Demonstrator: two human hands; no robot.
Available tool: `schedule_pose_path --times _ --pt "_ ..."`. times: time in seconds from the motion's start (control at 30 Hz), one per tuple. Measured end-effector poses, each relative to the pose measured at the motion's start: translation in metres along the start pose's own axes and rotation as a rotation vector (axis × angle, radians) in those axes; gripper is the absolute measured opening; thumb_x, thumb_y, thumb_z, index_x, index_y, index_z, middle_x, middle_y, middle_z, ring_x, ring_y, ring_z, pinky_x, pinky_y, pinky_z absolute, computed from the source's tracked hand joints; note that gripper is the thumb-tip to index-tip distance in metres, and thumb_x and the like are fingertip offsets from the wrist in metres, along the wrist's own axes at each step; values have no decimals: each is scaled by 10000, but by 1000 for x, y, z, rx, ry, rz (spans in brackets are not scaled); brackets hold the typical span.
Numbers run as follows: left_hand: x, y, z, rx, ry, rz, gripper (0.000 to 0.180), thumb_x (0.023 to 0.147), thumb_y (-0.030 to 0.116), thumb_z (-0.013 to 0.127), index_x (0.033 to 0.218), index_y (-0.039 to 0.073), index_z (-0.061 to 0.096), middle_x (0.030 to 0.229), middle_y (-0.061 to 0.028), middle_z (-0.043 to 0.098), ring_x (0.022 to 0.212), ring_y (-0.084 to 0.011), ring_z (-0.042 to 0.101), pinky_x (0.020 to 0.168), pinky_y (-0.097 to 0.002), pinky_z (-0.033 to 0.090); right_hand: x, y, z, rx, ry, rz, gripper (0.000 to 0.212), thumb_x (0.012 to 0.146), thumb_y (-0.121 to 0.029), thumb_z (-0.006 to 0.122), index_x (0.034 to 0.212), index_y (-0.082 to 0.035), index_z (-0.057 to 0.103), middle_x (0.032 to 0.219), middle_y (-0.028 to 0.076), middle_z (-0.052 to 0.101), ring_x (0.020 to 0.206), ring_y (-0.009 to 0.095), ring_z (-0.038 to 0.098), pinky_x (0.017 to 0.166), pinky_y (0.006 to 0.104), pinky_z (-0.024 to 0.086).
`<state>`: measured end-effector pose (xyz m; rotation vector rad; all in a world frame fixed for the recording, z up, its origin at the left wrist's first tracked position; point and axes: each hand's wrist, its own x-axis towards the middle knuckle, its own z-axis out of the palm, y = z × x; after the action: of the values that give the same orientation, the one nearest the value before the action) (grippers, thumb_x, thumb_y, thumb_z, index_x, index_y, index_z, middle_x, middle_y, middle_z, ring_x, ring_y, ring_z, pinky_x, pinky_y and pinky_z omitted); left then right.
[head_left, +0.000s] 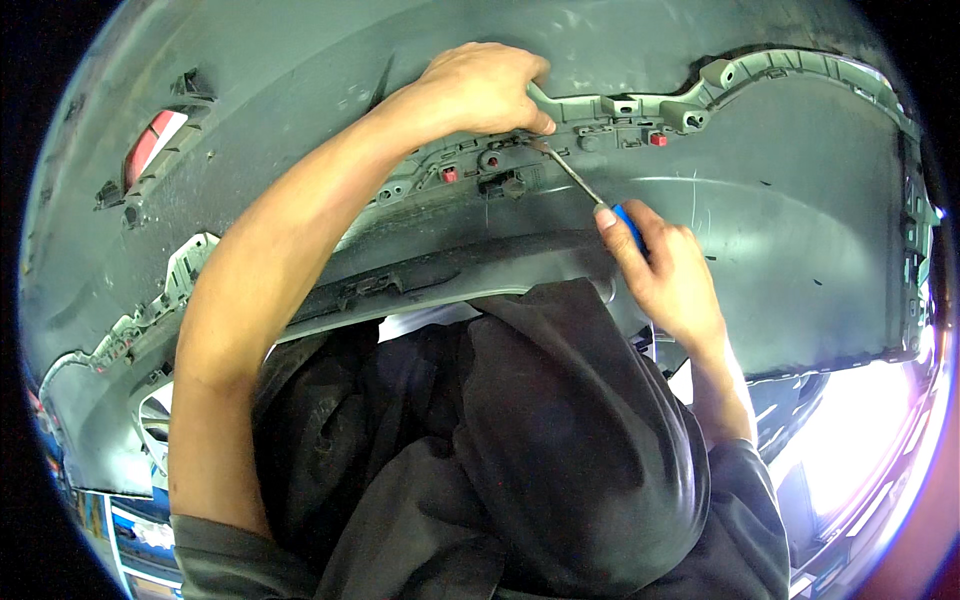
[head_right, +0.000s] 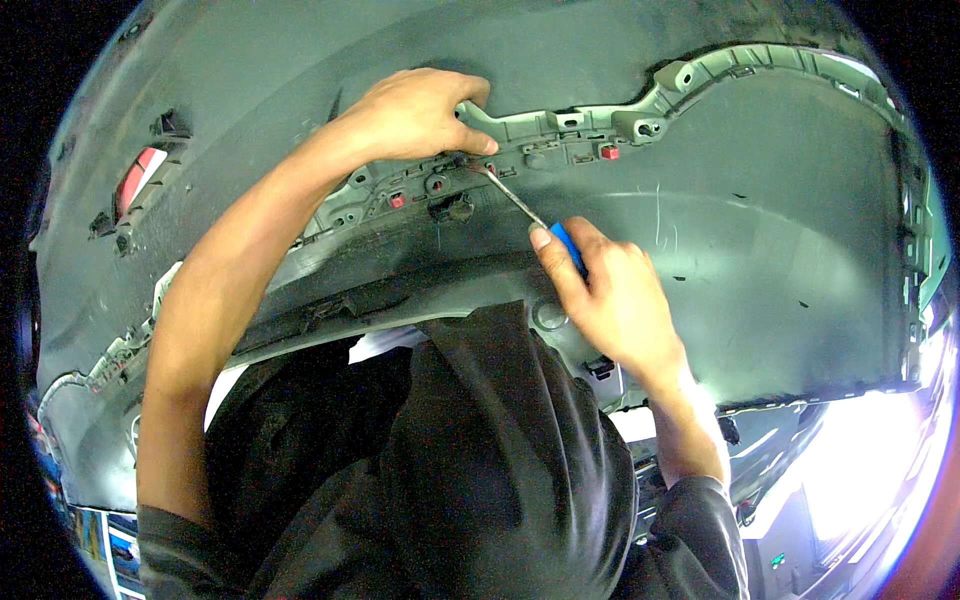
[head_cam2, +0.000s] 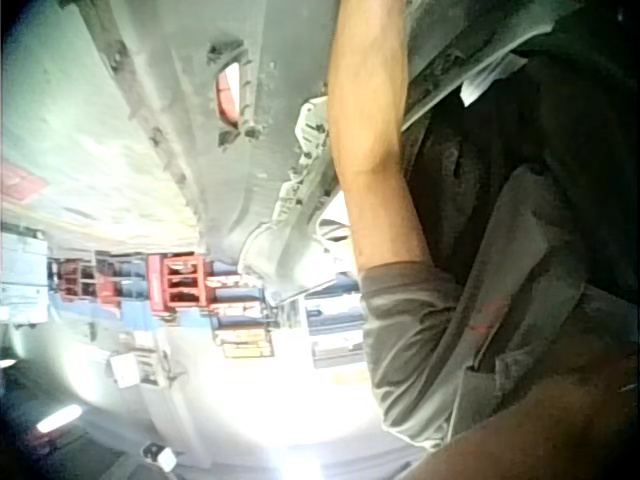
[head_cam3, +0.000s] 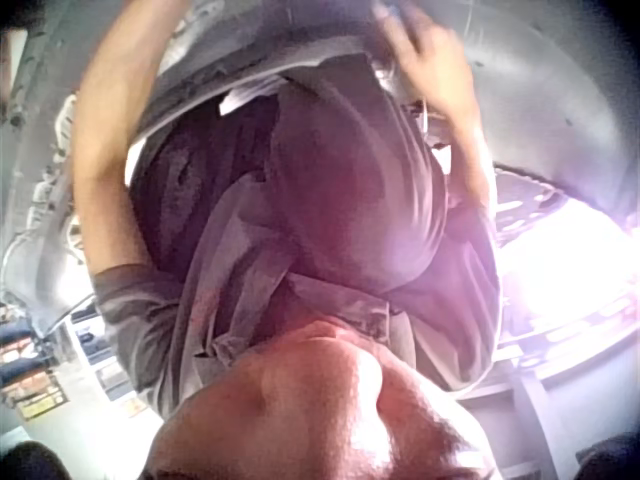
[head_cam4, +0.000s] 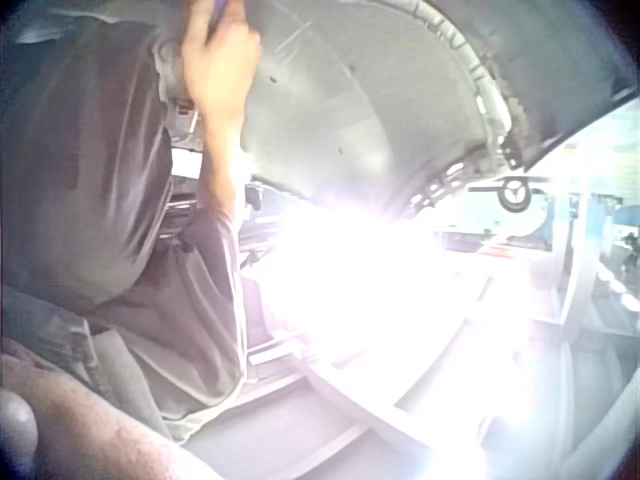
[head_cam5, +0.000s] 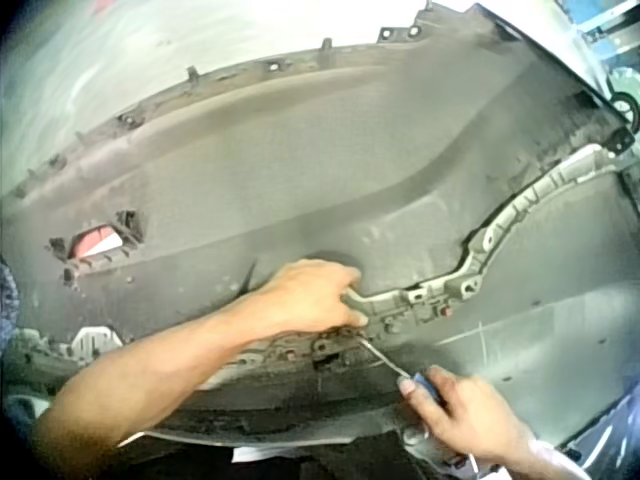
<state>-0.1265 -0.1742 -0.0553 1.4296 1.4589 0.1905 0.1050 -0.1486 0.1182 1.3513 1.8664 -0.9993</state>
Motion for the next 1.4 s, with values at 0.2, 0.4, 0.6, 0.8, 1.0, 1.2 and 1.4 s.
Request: schedule_pose_path --times 0.2,0.4,0.6,0.8,1.0,1.2,1.4 --pt "-2 6 -6 -38 -39 -42 596 872 517 848 1274 88 746 1162 -206 784 1174 -412 733 976 -545 563 20 -13 -23 -216 -84 -103 519 1125 -458 585 884 -9 681 719 286 672 796 530 697 748 615 543" --pt "-4 7 -7 -60 -32 -42 615 865 488 863 1314 84 745 1192 -207 790 1189 -415 738 995 -544 568 26 -29 -30 -586 39 -321 460 1116 -424 608 881 -35 676 653 217 682 647 443 722 629 536 591" --pt "-7 10 -6 -74 -27 -70 595 862 458 869 1307 81 750 1207 -203 790 1205 -411 733 1007 -550 564 28 -39 -29 -684 42 -425 421 1121 -367 611 874 -29 651 637 195 679 620 406 718 599 507 581" --pt "-6 16 -7 -56 -22 -64 573 848 429 877 1279 72 754 1206 -204 790 1206 -402 735 989 -557 565 28 -39 -28 -357 -83 -306 458 1139 -365 589 874 7 626 709 257 661 746 490 677 730 571 513" --pt "-6 11 -5 -66 -4 -56 576 857 428 871 1291 70 747 1191 -206 791 1182 -416 740 982 -569 564 25 -39 -15 -126 -141 -33 536 1158 -435 526 898 21 635 756 298 672 846 536 680 779 622 504" --pt "-3 12 -12 -45 -88 -64 604 861 453 868 1315 77 739 1224 -209 785 1212 -419 729 996 -574 560 22 -28 -9 -26 -160 83 564 1146 -487 535 900 9 642 773 301 687 861 534 695 792 611 527" --pt "-4 12 -14 -24 -65 -58 617 869 483 858 1323 83 738 1254 -206 779 1236 -418 719 1013 -570 556 8 -26 -21 -202 -39 -25 511 1123 -485 578 928 -19 658 706 265 684 773 529 703 741 618 548"
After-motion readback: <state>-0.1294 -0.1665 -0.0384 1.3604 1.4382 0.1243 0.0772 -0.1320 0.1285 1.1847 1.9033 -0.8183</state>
